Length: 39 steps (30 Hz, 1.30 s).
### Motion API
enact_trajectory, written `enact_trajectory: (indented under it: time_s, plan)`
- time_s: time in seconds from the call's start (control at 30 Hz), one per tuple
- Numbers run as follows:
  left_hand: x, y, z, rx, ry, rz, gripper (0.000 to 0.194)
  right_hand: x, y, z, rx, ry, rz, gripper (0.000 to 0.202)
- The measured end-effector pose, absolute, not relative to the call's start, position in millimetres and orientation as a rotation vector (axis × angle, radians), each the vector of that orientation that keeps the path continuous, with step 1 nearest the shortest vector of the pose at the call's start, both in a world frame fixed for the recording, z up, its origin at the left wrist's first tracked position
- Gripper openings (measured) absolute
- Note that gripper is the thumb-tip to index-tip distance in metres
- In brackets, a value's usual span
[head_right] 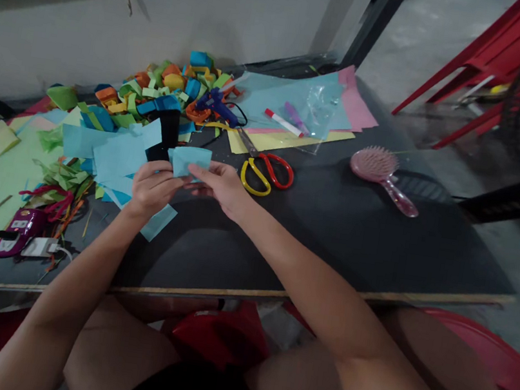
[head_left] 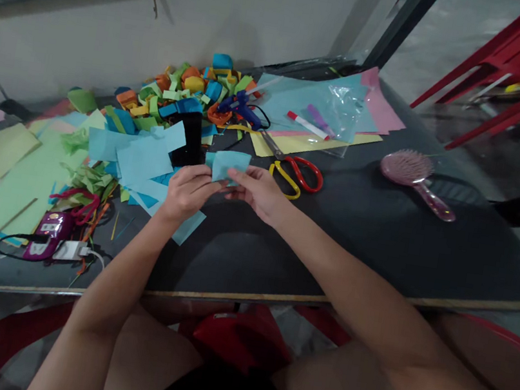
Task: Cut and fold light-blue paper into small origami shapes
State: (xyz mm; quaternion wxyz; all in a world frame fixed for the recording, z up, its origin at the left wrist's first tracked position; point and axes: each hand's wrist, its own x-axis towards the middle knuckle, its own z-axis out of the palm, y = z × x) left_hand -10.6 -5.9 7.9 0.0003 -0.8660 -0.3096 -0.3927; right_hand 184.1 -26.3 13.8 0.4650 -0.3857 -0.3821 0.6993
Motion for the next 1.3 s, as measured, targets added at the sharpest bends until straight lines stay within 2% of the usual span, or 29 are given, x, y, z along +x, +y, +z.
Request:
enact_trajectory:
  time_s: [0.1,0.17,0.3,0.37,0.53,0.67,0.87,1.07,1.17,1.3]
  plan:
    - [-5,-8,7,-2.816,-0.938,-1.095,0.019,187,-25,11,-1.036,-1.037,1.474,0.042]
    - [-1,-9,6,-2.797,-1.0,-1.126,0.02,191,-23,8,-1.072,-1.12,1.298,0.041]
    - [6,-9,5,-2.565,-1.335,-1.602,0.052,194,-21,5,-1.106,-1.211,1.133,0.038]
    - [9,-9,5,-2.574,-1.499,-1.822,0.061,194,-21,4,-1.123,-1.25,1.107,0.036]
    - [9,-9,11,-2.722,-1.787,-1.863,0.044,192,-25,8,-1.115,-1.3,1.09,0.029]
    - [8,-10,17,-2.654,-1.808,-1.936,0.031,193,-26,9,-1.076,-1.321,1.12,0.026]
    - [9,-9,16,-2.557,-1.758,-2.065,0.026,193,-23,3,-1.023,-1.304,1.18,0.027]
    - [9,-10,16,-2.557,-1.768,-2.05,0.024,193,-22,3,-1.003,-1.265,1.271,0.028]
    - [9,-9,13,-2.517,-1.753,-2.004,0.025,193,-24,7,-0.978,-1.317,1.187,0.03]
    - [10,-8,9,-2.505,-1.722,-1.985,0.026,194,-26,13,-0.997,-1.371,0.968,0.047]
